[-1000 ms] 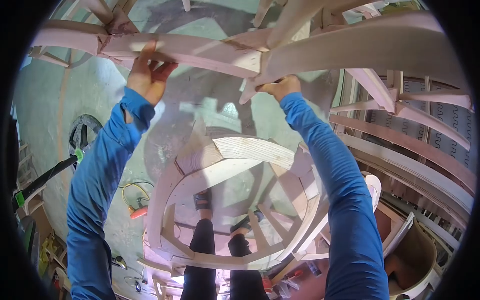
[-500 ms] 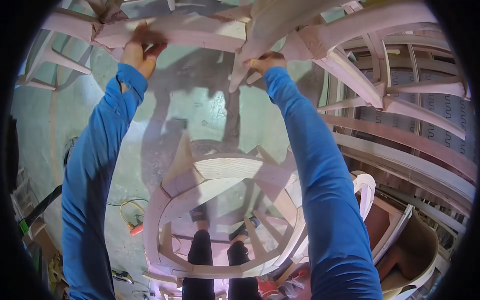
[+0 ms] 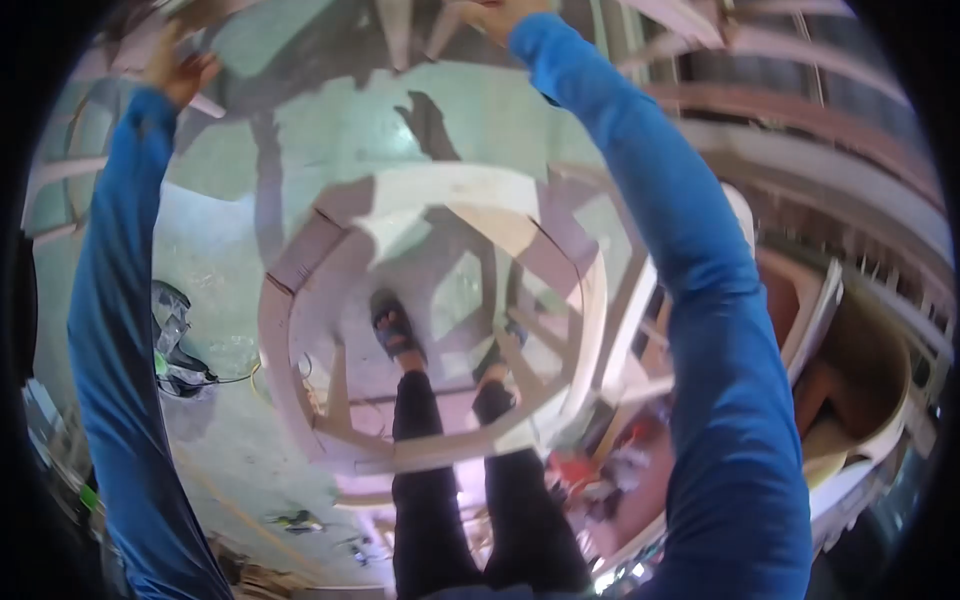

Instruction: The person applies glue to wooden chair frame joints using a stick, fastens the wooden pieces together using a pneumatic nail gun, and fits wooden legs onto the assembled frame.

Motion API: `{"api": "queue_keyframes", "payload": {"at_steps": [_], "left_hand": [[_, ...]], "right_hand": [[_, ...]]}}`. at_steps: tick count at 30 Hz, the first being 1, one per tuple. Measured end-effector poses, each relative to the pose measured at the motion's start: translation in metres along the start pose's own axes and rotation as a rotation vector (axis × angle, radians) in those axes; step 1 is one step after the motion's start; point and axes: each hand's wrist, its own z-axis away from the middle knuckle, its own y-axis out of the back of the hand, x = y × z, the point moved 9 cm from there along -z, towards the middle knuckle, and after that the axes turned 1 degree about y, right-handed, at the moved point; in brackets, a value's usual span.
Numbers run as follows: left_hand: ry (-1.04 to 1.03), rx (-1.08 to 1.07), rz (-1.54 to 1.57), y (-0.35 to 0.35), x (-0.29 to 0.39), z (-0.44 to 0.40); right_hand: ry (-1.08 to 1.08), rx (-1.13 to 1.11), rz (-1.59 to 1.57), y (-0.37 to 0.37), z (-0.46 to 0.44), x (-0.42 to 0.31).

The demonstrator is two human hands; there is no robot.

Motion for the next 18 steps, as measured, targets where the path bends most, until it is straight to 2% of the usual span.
{"api": "queue_keyframes", "payload": {"at_steps": [1, 2, 3, 4, 5, 7, 8, 9, 10, 11, 12, 13, 15, 16, 18], "left_hand": [[0.039, 0.032, -0.091, 0.013, 0.003, 0.034], [0.001, -0.092, -0.199, 0.024, -0.005, 0.062], [-0.048, -0.209, -0.302, 0.043, -0.016, 0.089], [-0.081, -0.268, -0.517, 0.070, -0.033, 0.117], [0.026, -0.354, -0.665, 0.107, -0.068, 0.139], [0.298, -0.343, -0.598, 0.150, -0.131, 0.217], [0.381, -0.291, -0.593, 0.171, -0.156, 0.248], [0.451, -0.331, -0.513, 0.178, -0.175, 0.278], [0.479, -0.254, -0.505, 0.195, -0.189, 0.296], [0.508, -0.174, -0.497, 0.210, -0.203, 0.313], [0.485, -0.158, -0.485, 0.217, -0.210, 0.321], [0.448, -0.140, -0.469, 0.223, -0.213, 0.322], [0.417, -0.073, -0.491, 0.232, -0.215, 0.321], [0.448, -0.139, -0.481, 0.231, -0.212, 0.321], [0.345, -0.084, -0.204, 0.212, -0.212, 0.326]], "right_hand": [[-0.066, 0.032, 0.080, 0.030, 0.049, -0.007], [-0.134, 0.060, 0.158, 0.059, 0.100, -0.016], [-0.233, 0.099, 0.040, 0.079, 0.155, -0.018], [-0.374, 0.136, -0.139, 0.095, 0.211, 0.021], [-0.580, 0.324, -0.347, 0.102, 0.275, 0.034], [-0.748, 0.395, -0.551, 0.095, 0.387, 0.059], [-0.661, 0.423, -0.655, 0.085, 0.430, 0.051], [-0.772, 0.441, -0.650, 0.070, 0.463, 0.038], [-0.828, 0.476, -0.611, 0.053, 0.496, 0.036], [-0.788, 0.358, -0.342, 0.043, 0.520, 0.039], [-0.776, 0.340, -0.238, 0.035, 0.520, 0.016], [-0.760, 0.364, -0.319, 0.021, 0.522, 0.009], [-0.753, 0.339, -0.313, -0.014, 0.538, 0.040], [-0.737, 0.275, -0.055, -0.011, 0.531, 0.034], [-0.990, 0.025, 0.109, -0.013, 0.518, 0.015]]}}
